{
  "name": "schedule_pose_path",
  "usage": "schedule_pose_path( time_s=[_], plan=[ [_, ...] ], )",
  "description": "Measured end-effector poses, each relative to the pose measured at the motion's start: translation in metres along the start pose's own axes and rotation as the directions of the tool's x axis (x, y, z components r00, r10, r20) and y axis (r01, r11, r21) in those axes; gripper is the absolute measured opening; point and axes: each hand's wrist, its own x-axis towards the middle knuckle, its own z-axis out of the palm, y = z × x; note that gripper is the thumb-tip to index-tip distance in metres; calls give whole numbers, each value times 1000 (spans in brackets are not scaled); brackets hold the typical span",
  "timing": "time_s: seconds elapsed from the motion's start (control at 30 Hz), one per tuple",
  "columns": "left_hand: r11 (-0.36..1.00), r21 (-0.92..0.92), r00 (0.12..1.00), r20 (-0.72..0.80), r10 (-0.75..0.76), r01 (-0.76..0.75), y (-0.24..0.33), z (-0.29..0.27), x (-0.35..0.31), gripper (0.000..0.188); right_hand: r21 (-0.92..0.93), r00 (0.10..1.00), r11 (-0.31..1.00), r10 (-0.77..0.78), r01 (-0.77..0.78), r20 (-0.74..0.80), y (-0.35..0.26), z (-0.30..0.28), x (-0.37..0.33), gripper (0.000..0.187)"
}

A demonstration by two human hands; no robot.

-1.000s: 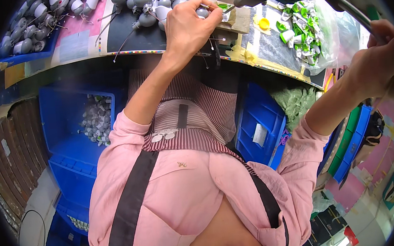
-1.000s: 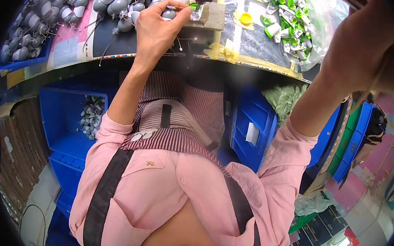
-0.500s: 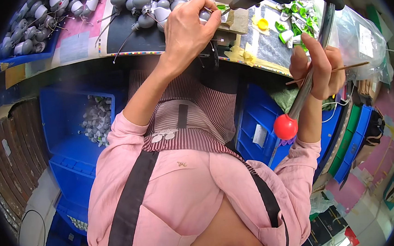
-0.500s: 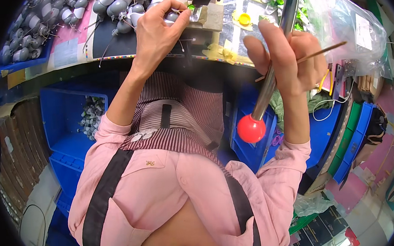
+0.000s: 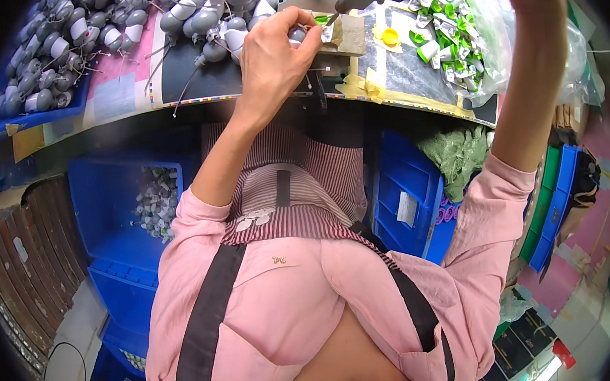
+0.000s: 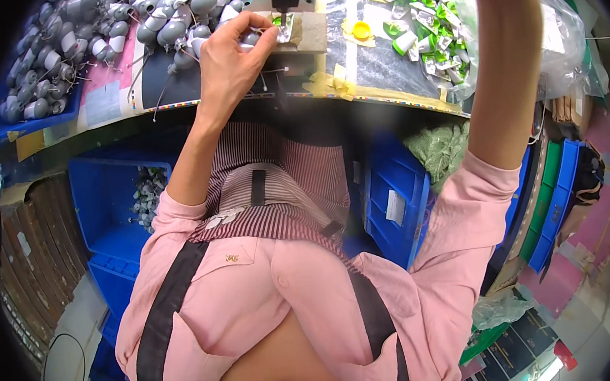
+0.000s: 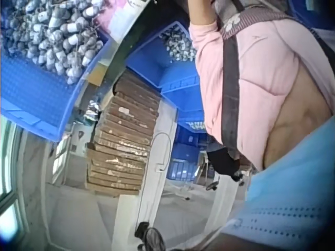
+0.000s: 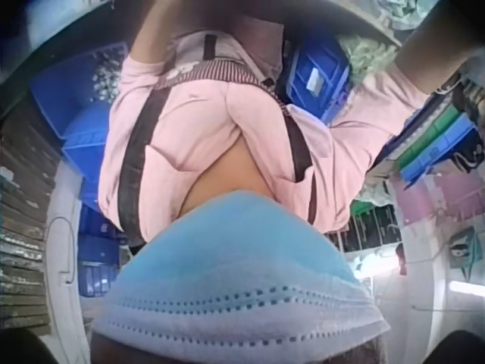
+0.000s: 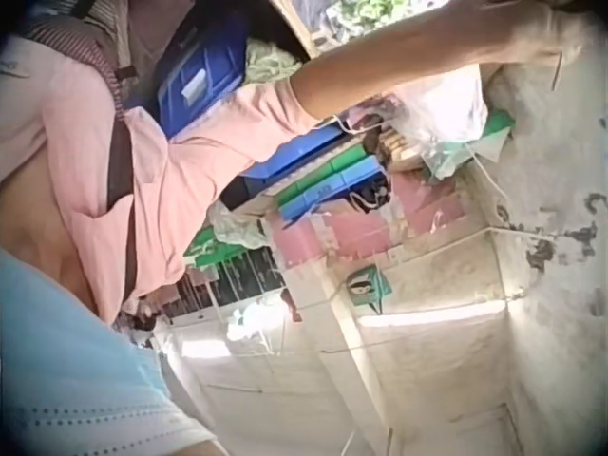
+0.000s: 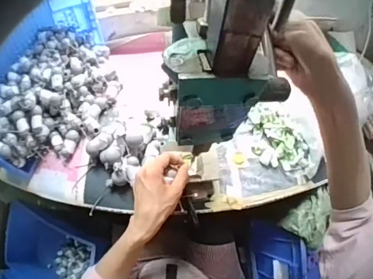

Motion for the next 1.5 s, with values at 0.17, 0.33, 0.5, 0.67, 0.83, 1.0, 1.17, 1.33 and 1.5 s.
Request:
schedule_pose_path(
  time_s=[0.17,0.33,0.5,0.67,0.83,1.0,1.17,1.33,1.5],
  plan=[
    [991,-74,985,126,118,-109,19,-19,-9,14,-198,960,977,125,-75,250,85,-32,-42,28],
    [992,-117,982,-174,-70,50,7,-61,15,18,-919,992,392,98,38,82,135,-22,-129,32],
    [983,75,974,-166,-154,168,-14,-78,64,31,-908,997,418,74,-19,13,156,-13,-169,40],
    [603,724,889,29,457,-334,-47,-90,90,16,-888,988,433,84,-151,-127,165,-21,-178,45],
    [447,889,927,-77,366,-102,-122,-108,125,23,-895,994,433,25,-107,-106,179,-17,-175,44],
    [560,802,972,-231,-29,207,-153,-120,152,31,-881,988,450,28,-149,-153,174,-7,-170,36],
    [972,-65,915,-331,-233,224,-159,-133,135,51,-866,986,478,3,-149,-167,174,-5,-171,28],
    [54,-997,966,36,-257,52,-134,-176,124,41,-809,967,587,-193,-22,-166,177,-7,-173,19],
    [-227,-907,921,298,250,355,-77,-172,86,52,-758,988,650,-80,-51,-135,188,-10,-170,20]
  ],
)
